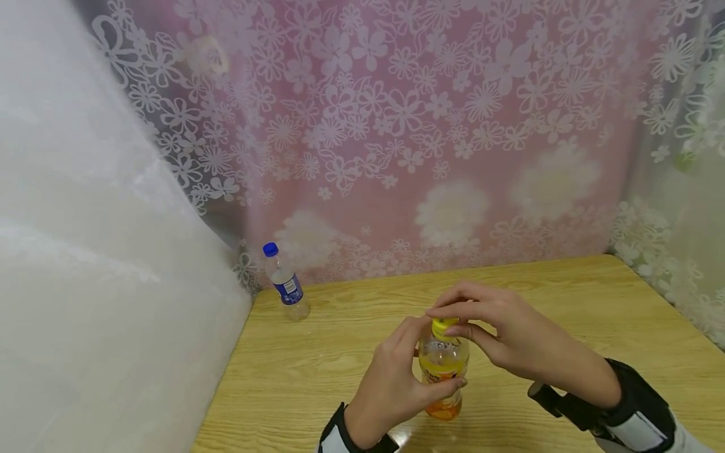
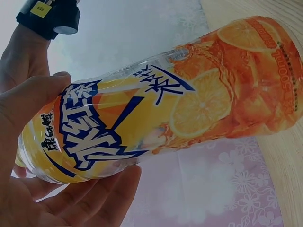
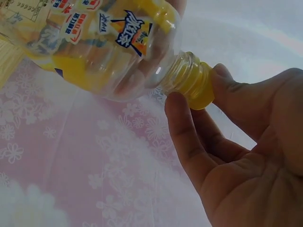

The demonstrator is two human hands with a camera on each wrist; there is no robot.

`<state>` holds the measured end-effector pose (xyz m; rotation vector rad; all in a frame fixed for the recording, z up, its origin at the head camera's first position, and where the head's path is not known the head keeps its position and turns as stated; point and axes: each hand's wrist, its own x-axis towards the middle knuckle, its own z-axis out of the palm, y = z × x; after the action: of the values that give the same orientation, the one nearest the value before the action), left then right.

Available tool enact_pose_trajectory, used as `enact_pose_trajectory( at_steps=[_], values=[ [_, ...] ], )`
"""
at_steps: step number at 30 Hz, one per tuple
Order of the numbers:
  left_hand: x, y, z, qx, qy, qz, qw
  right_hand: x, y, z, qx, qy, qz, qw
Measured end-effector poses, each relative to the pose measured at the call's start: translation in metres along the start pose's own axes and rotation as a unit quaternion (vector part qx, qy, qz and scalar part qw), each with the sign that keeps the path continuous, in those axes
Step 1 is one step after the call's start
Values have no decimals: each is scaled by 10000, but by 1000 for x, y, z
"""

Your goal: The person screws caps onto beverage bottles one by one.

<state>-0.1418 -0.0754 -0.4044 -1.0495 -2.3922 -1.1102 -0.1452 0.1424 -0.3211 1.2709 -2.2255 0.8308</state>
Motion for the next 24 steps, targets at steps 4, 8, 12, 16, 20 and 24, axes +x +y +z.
enact_pose_trajectory(
  at_steps=[4,8,12,16,20,24],
  values=[
    [0,0,0,-11,-12,-32,10000,0,0,0,76,-40,-7,10000],
    [0,-1,0,4,-60,-113,9999,-1,-1,3,146,16,352,9993],
    [1,0,1,26,-84,-154,9998,-2,0,7,100,128,404,9991],
    [1,-1,2,20,-38,-89,10000,-2,5,8,174,145,-104,9997],
    [1,-1,1,-66,-7,-13,10000,-2,7,6,395,62,-380,9985],
    [2,0,1,-146,-41,-74,9999,-2,6,2,409,17,-269,9988]
  ],
)
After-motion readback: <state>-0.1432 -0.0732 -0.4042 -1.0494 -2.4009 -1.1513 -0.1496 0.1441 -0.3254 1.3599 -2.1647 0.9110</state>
